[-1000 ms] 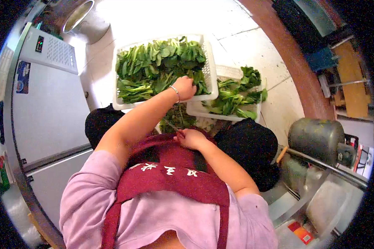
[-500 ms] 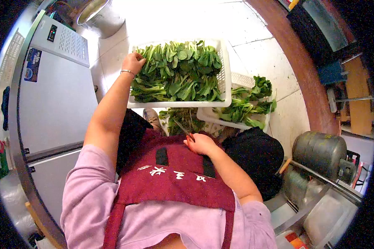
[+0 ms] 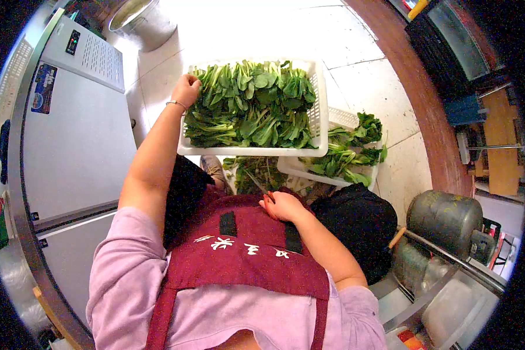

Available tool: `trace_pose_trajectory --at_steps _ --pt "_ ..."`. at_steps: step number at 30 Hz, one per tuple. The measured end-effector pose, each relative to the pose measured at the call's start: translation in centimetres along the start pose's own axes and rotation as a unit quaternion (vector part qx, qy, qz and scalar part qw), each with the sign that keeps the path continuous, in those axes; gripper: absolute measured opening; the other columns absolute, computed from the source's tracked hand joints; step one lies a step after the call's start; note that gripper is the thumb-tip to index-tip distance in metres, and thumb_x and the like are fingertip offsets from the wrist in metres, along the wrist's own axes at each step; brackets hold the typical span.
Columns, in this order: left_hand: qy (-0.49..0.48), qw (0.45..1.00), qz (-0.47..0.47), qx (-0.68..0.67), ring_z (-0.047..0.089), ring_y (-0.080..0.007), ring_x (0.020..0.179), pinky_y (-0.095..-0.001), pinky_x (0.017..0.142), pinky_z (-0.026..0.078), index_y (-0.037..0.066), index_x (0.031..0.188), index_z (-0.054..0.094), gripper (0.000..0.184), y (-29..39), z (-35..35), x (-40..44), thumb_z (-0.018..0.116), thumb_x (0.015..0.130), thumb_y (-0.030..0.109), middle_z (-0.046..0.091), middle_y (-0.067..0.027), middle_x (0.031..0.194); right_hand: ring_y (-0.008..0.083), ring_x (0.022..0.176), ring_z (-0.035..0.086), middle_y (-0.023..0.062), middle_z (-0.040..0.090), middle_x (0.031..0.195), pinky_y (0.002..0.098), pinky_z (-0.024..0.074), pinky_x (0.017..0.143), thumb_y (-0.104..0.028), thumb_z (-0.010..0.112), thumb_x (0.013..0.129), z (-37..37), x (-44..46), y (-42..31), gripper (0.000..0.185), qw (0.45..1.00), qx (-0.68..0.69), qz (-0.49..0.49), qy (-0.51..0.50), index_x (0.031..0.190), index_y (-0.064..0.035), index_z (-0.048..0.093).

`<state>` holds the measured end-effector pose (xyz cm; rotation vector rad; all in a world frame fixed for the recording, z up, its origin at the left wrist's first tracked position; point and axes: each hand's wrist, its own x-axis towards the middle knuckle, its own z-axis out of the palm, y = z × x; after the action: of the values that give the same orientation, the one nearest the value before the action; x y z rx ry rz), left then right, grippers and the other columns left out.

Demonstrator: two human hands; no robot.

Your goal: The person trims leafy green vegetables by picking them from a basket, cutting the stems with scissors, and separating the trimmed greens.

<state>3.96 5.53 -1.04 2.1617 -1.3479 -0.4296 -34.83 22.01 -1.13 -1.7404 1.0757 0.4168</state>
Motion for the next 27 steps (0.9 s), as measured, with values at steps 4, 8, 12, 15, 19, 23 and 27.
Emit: trace_pose_trajectory --at_steps 4,8,12,15,19,23,27 --pt "-0.020 1.000 0.005 0.003 0.062 -0.0292 0.085 -0.0370 0.076 0.048 0.004 0.085 0.064 0.020 0.2 -0.2 -0.3 0.062 0.080 0.024 0.065 -0.0145 0.089 0.0409 0.087 0.059 0.0230 0.063 0.089 0.0462 0.0462 0.077 -0.049 0.052 0.083 -0.7 -0.7 -0.9 0.048 1.000 0.005 -0.002 -0.008 0.091 -0.0035 0.062" --pt "-0.042 0.989 0.036 0.139 0.062 -0.0291 0.084 -0.0383 0.076 0.049 0.005 0.083 0.064 0.022 2.6 0.1 -1.3 0.065 0.079 0.027 0.065 -0.0144 0.088 0.0408 0.088 0.059 0.0235 0.063 0.090 0.0464 0.0461 0.078 -0.049 0.051 0.083 -0.3 -0.6 -0.4 0.049 1.000 -0.007 0.008 0.004 0.090 -0.0019 0.062" --pt "-0.018 0.978 0.010 0.207 0.062 -0.0305 0.085 -0.0403 0.078 0.049 0.007 0.083 0.065 0.020 2.4 1.7 -0.8 0.064 0.079 0.026 0.065 -0.0142 0.087 0.0410 0.089 0.059 0.0242 0.063 0.091 0.0467 0.0458 0.078 -0.048 0.050 0.084 -0.3 -0.8 -0.2 0.049 1.000 -0.001 0.003 0.011 0.090 -0.0009 0.061" --pt "-0.016 0.970 -0.012 0.241 0.062 -0.0296 0.085 -0.0394 0.079 0.050 0.008 0.089 0.066 0.019 1.8 2.0 -0.1 0.060 0.080 0.025 0.065 -0.0134 0.091 0.0412 0.089 0.059 0.0240 0.063 0.091 0.0468 0.0455 0.079 -0.047 0.049 0.085 -0.4 -0.8 -0.2 0.047 1.000 0.000 0.003 0.006 0.091 -0.0026 0.062" --pt "-0.001 0.984 -0.009 0.178 0.063 -0.0298 0.085 -0.0387 0.079 0.050 0.009 0.091 0.066 0.020 1.8 0.6 -0.1 0.058 0.081 0.024 0.066 -0.0134 0.090 0.0409 0.091 0.058 0.0231 0.063 0.092 0.0470 0.0454 0.079 -0.047 0.049 0.085 -0.5 -0.8 -0.3 0.044 1.000 -0.006 0.002 0.000 0.093 -0.0054 0.062" --pt "-0.027 0.999 -0.024 0.032 0.064 -0.0269 0.084 -0.0360 0.077 0.049 0.008 0.096 0.066 0.026 -1.7 0.2 2.1 0.061 0.078 0.026 0.067 -0.0122 0.088 0.0405 0.091 0.058 0.0231 0.062 0.093 0.0468 0.0454 0.080 -0.047 0.049 0.084 -1.0 -1.1 -0.8 0.044 1.000 -0.007 0.002 -0.004 0.094 -0.0058 0.062" --pt "-0.060 0.987 -0.052 -0.143 0.056 -0.0101 0.068 -0.0246 0.061 0.046 0.002 0.093 0.065 0.025 -0.5 -2.2 1.0 0.067 0.081 0.024 0.064 -0.0030 0.080 0.0403 0.092 0.058 0.0232 0.062 0.093 0.0467 0.0455 0.080 -0.047 0.049 0.084 -0.7 -0.9 -0.6 0.044 1.000 -0.002 -0.005 -0.003 0.095 -0.0065 0.062"
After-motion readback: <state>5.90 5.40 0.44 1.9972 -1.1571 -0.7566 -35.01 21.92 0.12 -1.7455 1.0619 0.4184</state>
